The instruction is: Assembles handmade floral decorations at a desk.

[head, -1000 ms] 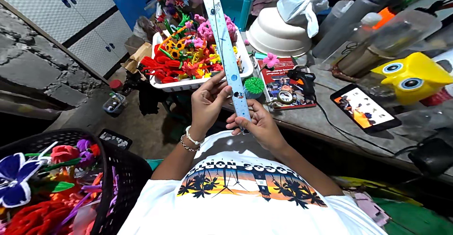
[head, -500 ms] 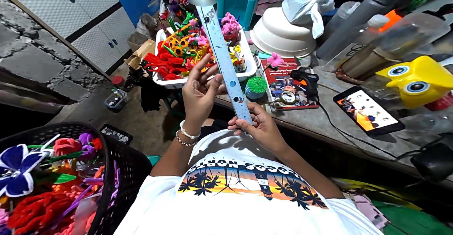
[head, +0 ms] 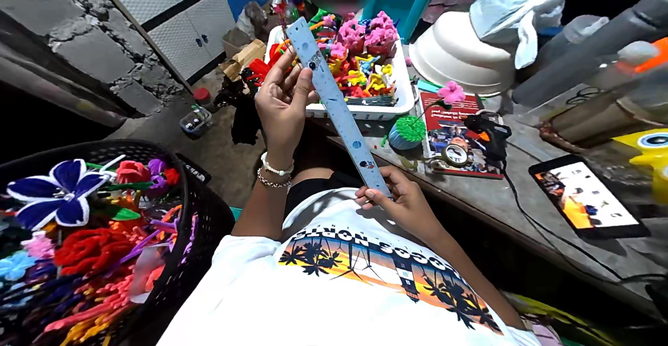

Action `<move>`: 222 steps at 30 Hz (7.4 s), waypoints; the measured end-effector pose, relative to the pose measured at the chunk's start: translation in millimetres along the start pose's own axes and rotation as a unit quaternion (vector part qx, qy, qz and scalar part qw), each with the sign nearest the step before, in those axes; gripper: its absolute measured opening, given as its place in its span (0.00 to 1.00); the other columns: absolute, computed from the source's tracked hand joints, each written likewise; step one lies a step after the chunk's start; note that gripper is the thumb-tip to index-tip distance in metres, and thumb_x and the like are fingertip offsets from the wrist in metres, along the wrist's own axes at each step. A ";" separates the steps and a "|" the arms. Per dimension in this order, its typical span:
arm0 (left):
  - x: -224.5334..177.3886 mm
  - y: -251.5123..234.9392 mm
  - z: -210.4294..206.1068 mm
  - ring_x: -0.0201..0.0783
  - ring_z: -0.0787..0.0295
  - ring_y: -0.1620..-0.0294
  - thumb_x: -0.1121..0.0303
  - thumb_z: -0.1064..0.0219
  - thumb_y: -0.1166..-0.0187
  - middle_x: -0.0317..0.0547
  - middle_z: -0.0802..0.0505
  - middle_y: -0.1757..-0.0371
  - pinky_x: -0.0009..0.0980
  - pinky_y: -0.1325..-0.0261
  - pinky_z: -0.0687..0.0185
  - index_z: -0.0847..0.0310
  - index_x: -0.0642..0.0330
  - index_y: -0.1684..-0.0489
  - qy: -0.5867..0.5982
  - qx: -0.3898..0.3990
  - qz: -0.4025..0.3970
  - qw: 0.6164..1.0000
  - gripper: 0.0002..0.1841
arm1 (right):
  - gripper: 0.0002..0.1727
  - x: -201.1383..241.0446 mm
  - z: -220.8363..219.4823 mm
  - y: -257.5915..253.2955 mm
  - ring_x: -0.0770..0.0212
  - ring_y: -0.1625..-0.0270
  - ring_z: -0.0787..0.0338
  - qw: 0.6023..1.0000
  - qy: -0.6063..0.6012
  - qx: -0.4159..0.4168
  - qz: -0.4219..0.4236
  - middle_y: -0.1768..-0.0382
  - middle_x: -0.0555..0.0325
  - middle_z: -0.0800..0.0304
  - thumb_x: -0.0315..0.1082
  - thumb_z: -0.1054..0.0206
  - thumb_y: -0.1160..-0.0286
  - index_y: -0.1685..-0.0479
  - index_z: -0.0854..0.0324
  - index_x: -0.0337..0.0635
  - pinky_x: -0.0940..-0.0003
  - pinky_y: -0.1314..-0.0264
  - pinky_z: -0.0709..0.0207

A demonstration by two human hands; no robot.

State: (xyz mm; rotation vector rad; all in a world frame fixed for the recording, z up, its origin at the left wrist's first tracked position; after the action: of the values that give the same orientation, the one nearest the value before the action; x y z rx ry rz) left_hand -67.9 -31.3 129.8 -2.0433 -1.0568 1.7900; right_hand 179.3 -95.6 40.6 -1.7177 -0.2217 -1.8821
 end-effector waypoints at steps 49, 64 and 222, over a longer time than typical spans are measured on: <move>13.8 16.5 -24.1 0.33 0.04 0.58 0.75 0.36 0.15 0.30 0.06 0.58 0.37 0.49 0.03 0.30 0.58 0.34 0.067 0.182 0.124 0.973 0.15 | 0.19 12.0 19.1 2.9 0.58 0.61 0.03 0.971 -0.213 0.033 -0.103 0.60 0.51 0.05 0.18 0.36 0.22 0.36 0.30 0.40 0.67 0.55 0.07; 6.0 70.0 -48.4 0.34 0.07 0.58 0.83 0.34 0.21 0.44 0.09 0.48 0.26 0.56 0.07 0.37 0.57 0.20 0.048 0.367 0.148 0.917 0.30 | 0.18 26.4 43.1 2.9 0.57 0.59 0.02 0.983 -0.176 -0.028 -0.039 0.58 0.50 0.06 0.17 0.39 0.21 0.35 0.31 0.37 0.67 0.55 0.06; 67.2 41.9 -38.1 0.28 0.09 0.57 0.71 0.34 0.18 0.28 0.07 0.55 0.29 0.49 0.10 0.14 0.50 0.48 0.025 0.314 0.144 0.938 0.07 | 0.16 6.5 264.6 -154.8 0.46 0.37 0.11 0.822 0.419 -0.386 0.012 0.40 0.37 0.13 0.24 0.44 0.19 0.38 0.17 0.31 0.52 0.30 0.20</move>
State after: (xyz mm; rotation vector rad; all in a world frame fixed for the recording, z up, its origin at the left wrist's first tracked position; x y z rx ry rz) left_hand -17.5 -7.5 61.9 -1.8677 -0.1177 1.8675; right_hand 327.1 158.4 128.1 -1.0631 1.0229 -2.7009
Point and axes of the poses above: each hand's wrist, its own y-axis away from the middle knuckle, its own z-axis out of the back of the hand, x = y × z, the point moved 3 cm from there along -y, towards the middle knuckle
